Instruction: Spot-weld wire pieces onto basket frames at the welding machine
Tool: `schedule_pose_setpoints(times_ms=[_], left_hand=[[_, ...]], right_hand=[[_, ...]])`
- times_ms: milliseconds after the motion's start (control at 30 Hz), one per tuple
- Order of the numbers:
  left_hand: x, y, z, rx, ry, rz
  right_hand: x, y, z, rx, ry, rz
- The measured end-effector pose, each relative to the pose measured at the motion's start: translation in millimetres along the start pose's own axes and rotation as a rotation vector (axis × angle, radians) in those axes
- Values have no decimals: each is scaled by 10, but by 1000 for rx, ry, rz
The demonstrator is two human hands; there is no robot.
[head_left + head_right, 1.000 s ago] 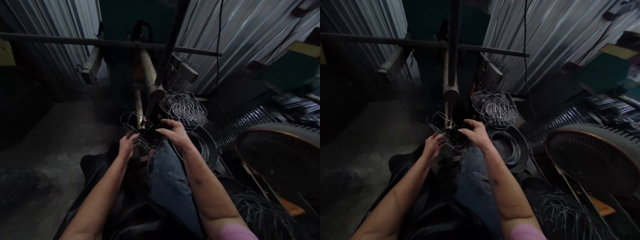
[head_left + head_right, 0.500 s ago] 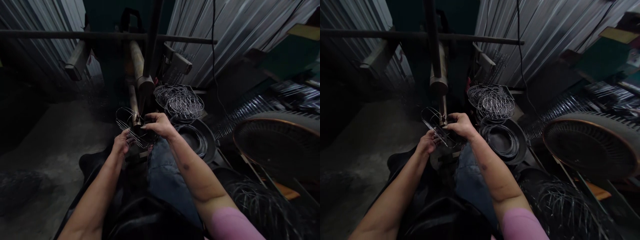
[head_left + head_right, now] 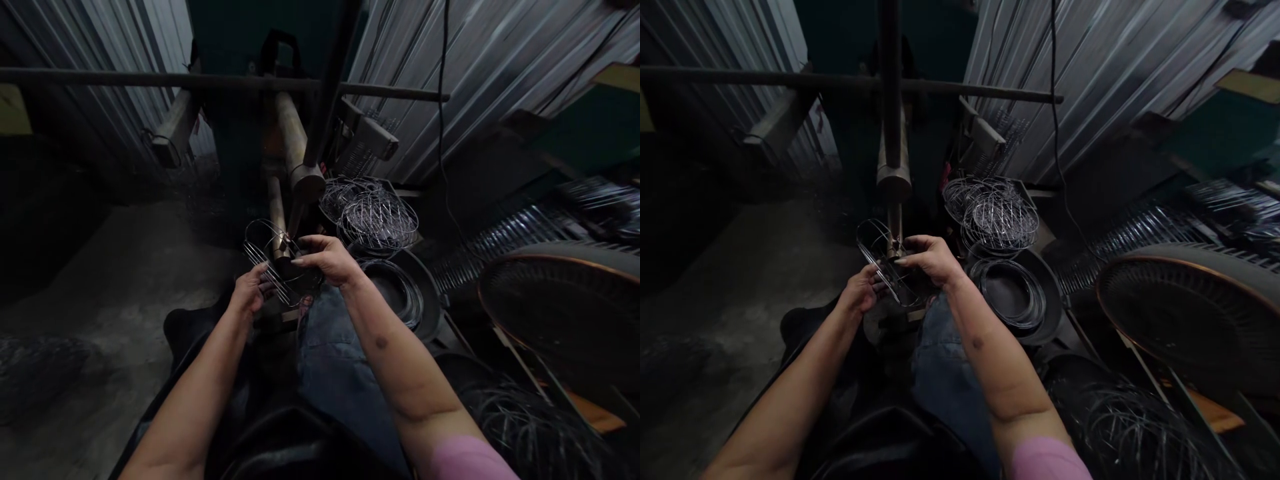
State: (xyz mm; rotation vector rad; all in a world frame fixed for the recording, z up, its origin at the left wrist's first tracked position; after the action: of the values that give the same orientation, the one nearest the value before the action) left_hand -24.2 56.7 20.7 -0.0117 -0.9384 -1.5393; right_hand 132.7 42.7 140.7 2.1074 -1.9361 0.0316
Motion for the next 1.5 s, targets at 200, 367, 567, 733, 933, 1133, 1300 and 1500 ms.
schedule_pose_setpoints(times_ms=[200,367,567,733,933,1133,1300,1500], left_hand=[[-75,-4,2,35,32,-16],[-120,1,-43,67,103,-25],[-108,-21,-78,81,201,-47],[-125,8,-78,85,201,-56],[-172,44,-173,104,152,-81],[-161,68,-238,125,98,-109],[-57,98,-202,263,-3,-37],[38,170,-148,299,-98,2]], right_hand=[[-51,-24,3,131,-152,-4],[20,-100,90,295,-277,88],[167,-213,248,295,-278,111],[168,-246,250,232,-263,156],[169,-206,197,238,-273,177],[208,-223,200,218,-276,135],[254,-402,253,205,-252,143],[145,-387,279,300,-216,154]])
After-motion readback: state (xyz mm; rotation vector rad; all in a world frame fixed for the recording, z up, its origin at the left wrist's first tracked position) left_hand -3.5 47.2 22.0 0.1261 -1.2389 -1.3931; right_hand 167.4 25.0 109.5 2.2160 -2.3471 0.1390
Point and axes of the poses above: each hand's wrist, its own x-axis away from the middle knuckle, its own y-axis out of the palm, z = x × y, the point moved 2 cm from there along -x, towards the middle knuckle, and after that the axes turned 5 degrees about -z, right-handed, at the moved point
